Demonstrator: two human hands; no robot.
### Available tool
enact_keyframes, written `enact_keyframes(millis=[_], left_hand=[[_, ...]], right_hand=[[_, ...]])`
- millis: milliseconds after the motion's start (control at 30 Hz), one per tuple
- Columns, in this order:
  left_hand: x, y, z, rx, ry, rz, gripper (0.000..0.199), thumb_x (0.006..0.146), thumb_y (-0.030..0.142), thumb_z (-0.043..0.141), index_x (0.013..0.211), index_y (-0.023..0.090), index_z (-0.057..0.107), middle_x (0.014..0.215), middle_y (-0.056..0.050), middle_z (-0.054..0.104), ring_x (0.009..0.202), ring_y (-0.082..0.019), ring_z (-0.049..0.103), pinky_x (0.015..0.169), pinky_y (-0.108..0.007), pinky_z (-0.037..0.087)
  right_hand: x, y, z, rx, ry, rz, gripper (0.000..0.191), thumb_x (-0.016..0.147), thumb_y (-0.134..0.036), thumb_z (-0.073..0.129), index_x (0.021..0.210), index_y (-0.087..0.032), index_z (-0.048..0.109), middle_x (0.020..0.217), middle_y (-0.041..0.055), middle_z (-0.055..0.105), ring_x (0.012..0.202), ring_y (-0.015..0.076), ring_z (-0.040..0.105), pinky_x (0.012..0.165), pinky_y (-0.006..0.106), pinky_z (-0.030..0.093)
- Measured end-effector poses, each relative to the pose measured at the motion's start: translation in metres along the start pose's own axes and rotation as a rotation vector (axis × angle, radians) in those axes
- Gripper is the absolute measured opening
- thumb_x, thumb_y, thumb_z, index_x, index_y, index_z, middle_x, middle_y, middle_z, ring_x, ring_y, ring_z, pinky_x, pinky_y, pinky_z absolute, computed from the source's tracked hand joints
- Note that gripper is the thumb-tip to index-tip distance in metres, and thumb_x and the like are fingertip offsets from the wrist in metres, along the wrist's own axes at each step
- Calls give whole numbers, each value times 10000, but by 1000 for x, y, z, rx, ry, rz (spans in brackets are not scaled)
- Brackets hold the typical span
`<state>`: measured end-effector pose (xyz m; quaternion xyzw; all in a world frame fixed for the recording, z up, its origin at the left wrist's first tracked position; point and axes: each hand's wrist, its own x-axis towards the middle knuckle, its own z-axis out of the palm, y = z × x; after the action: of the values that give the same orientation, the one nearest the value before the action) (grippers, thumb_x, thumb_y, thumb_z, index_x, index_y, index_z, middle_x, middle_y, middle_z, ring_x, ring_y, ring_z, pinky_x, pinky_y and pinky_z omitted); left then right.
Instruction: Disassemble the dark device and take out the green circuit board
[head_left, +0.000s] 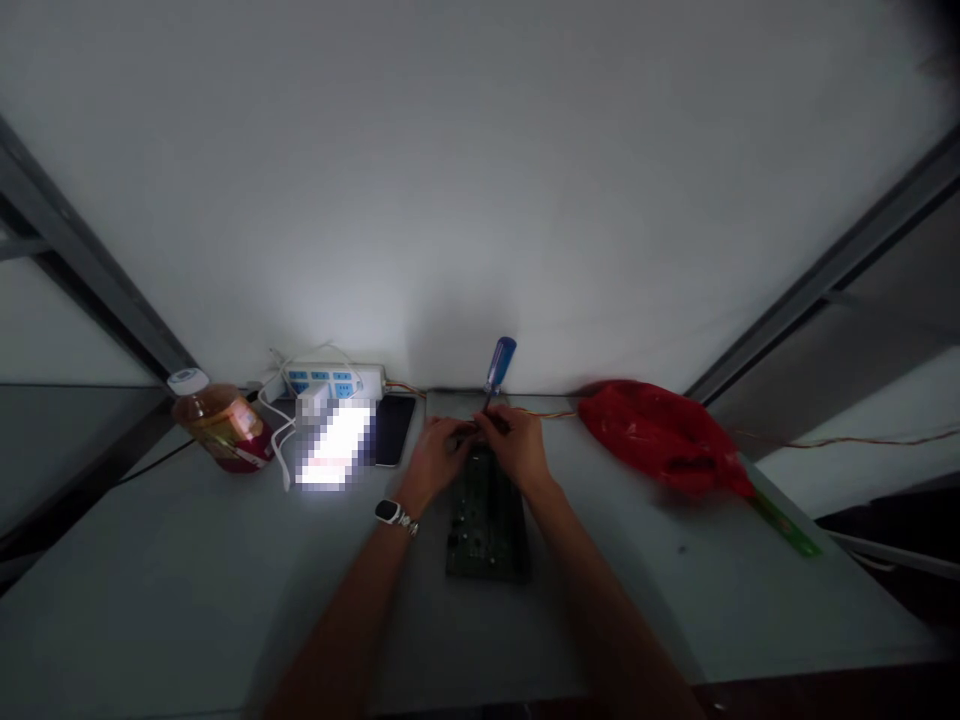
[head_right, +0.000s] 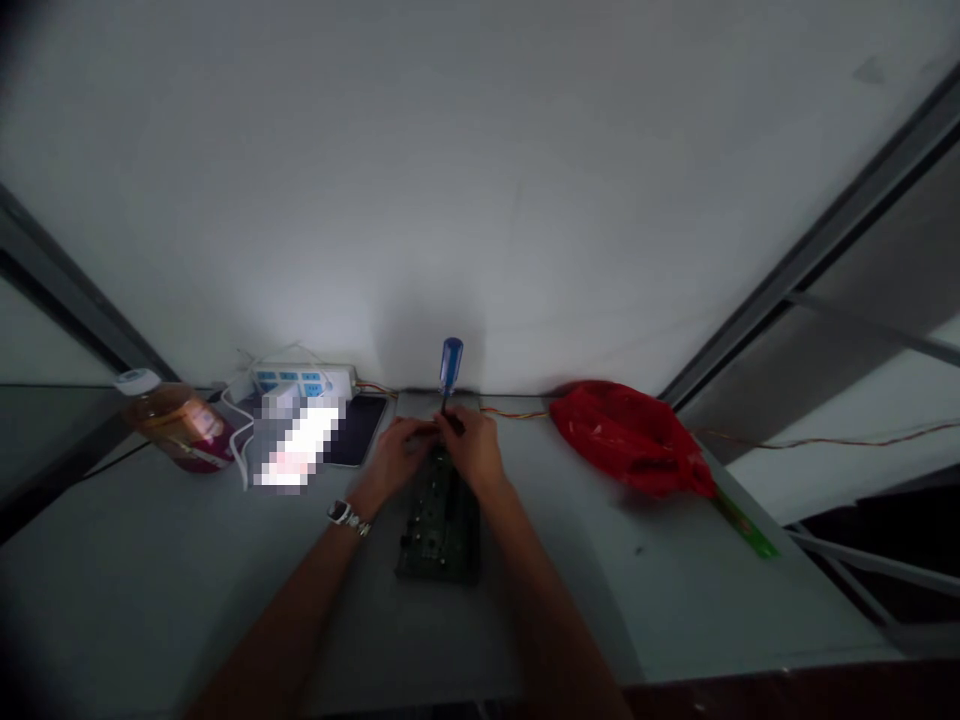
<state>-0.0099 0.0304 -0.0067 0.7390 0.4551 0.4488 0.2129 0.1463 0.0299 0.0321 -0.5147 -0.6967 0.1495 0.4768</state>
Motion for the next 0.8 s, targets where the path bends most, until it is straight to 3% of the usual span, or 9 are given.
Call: enact_keyframes(millis=[200,400,533,800], left_hand=[[-8,3,-26,-27,45,-40,164,868,260,649,990,184,728,885,-46,730,773,-165,627,713,-282,487],[-33,7,-43,-33,-105,-128,165,858,308,658,969,210,731,903,-30,742,749,-153,639,668,-262,466],[-45,3,-41,-83,-177,-190,211,831,351,698,992,221,736,921,-30,755,791,-172,668,674,-269,473],[-44,4,-27,-274,-45,-213,186,825,352,707,936,208,747,874,-29,754,787,-177,675,752,-294,517]], right_hand=[[-6,1,-5,249,-16,102,234,917,-429,570,916,-211,653,786,48,736,660,203,693,598,306,550],[-30,0,-10,781,101,331,322,867,-534,616,949,-254,482,765,22,743,549,190,687,495,310,574],[-48,4,-9,972,127,451,384,782,-461,731,915,-276,421,766,-6,752,600,206,723,552,332,607],[-57,-2,-3,1053,151,523,490,702,-314,809,916,-278,369,787,-21,757,625,198,735,606,313,612]])
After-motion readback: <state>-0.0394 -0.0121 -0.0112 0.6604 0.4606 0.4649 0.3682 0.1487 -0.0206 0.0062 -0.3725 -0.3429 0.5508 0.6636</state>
